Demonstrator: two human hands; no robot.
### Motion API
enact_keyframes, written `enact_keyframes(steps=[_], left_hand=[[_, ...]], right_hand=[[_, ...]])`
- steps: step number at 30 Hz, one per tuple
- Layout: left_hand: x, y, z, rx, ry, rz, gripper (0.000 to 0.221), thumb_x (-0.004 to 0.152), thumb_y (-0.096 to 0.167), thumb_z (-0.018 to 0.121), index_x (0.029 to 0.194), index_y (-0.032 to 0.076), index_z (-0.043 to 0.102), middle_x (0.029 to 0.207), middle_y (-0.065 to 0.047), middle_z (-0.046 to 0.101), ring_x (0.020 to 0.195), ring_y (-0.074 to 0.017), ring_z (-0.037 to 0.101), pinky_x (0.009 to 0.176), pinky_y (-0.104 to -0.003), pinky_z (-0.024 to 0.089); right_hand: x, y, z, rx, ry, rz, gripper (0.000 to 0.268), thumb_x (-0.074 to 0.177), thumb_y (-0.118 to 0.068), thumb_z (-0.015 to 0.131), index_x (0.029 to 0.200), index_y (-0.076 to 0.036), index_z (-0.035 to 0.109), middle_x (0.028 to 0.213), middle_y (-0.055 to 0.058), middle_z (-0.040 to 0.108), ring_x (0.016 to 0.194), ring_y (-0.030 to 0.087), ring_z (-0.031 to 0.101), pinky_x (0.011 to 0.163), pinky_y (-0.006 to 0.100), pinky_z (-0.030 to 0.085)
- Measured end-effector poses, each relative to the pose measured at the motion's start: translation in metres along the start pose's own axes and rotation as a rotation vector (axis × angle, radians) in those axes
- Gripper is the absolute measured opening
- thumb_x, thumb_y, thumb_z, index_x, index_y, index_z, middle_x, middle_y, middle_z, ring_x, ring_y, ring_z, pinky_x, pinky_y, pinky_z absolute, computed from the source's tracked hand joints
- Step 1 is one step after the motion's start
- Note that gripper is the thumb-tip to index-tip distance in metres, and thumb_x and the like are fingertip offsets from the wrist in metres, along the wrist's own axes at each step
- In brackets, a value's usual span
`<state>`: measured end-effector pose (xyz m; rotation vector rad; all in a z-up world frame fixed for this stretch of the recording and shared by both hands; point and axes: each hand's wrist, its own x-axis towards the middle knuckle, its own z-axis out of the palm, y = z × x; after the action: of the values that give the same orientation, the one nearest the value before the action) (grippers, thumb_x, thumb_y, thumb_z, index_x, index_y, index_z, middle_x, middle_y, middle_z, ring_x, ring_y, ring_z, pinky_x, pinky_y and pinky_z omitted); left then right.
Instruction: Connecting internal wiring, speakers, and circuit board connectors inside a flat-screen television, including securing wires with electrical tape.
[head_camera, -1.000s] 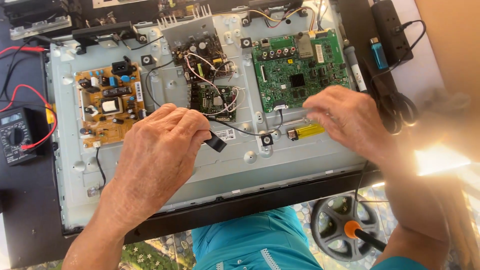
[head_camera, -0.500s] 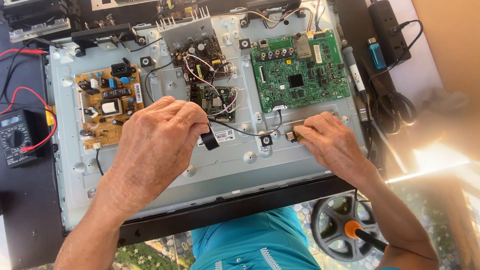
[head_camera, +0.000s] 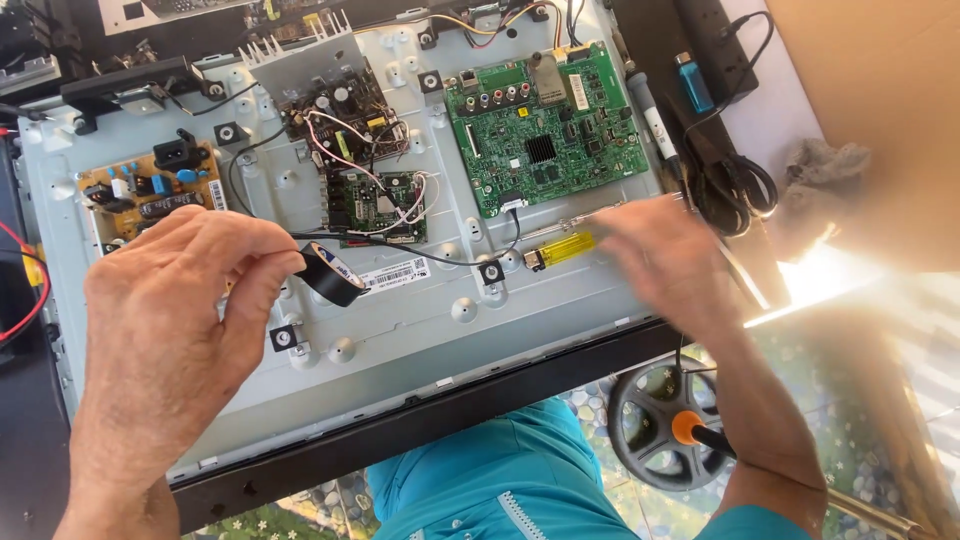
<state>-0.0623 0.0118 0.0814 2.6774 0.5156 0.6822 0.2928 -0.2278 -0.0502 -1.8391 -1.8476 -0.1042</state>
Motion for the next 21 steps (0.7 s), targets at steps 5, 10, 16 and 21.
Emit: enact_keyframes(steps=[5,10,16,21], left_hand=[[-0.007,-0.003,-0.003,0.016,-0.021,-0.017,0.009,0.106,0.0,0.073,0.101,0.001,0.065,0.087,-0.005,0.07,0.081,-0.0272,0.064,0.078,-0.038,0.051],[-0.014,-0.012,-0.008,0.133,0.021,-0.046,0.01,0.111,0.004,0.077,0.104,0.002,0.07,0.093,-0.006,0.071,0.092,-0.0277,0.069,0.082,-0.039,0.051],[0.001,-0.013,-0.011,0.101,0.025,-0.061,0.006,0.101,-0.001,0.075,0.099,0.002,0.071,0.093,-0.008,0.074,0.089,-0.0269,0.068,0.084,-0.038,0.051],[0.009,-0.029,0.006,0.19,0.005,-0.073,0.016,0.103,0.013,0.068,0.087,0.012,0.066,0.087,0.0,0.073,0.082,-0.027,0.068,0.072,-0.041,0.05]], right_hand=[[-0.035,0.08,-0.048,-0.055,0.311,0.514,0.025,0.125,-0.008,0.048,0.123,-0.001,0.072,0.099,0.015,0.071,0.092,0.024,0.071,0.077,0.031,0.052],[-0.094,0.177,-0.031,-0.553,0.004,0.494,0.029,0.108,-0.008,0.055,0.125,-0.01,0.078,0.108,0.012,0.073,0.098,0.032,0.066,0.082,0.044,0.05],[-0.087,0.151,-0.016,-0.395,-0.114,0.488,0.05,0.093,-0.009,0.063,0.141,0.003,0.065,0.118,0.025,0.067,0.104,0.042,0.062,0.095,0.05,0.046],[-0.144,0.215,-0.002,-0.147,-0.103,0.296,0.065,0.105,-0.014,0.05,0.166,-0.002,0.029,0.167,0.026,0.029,0.154,0.042,0.024,0.127,0.052,0.012]])
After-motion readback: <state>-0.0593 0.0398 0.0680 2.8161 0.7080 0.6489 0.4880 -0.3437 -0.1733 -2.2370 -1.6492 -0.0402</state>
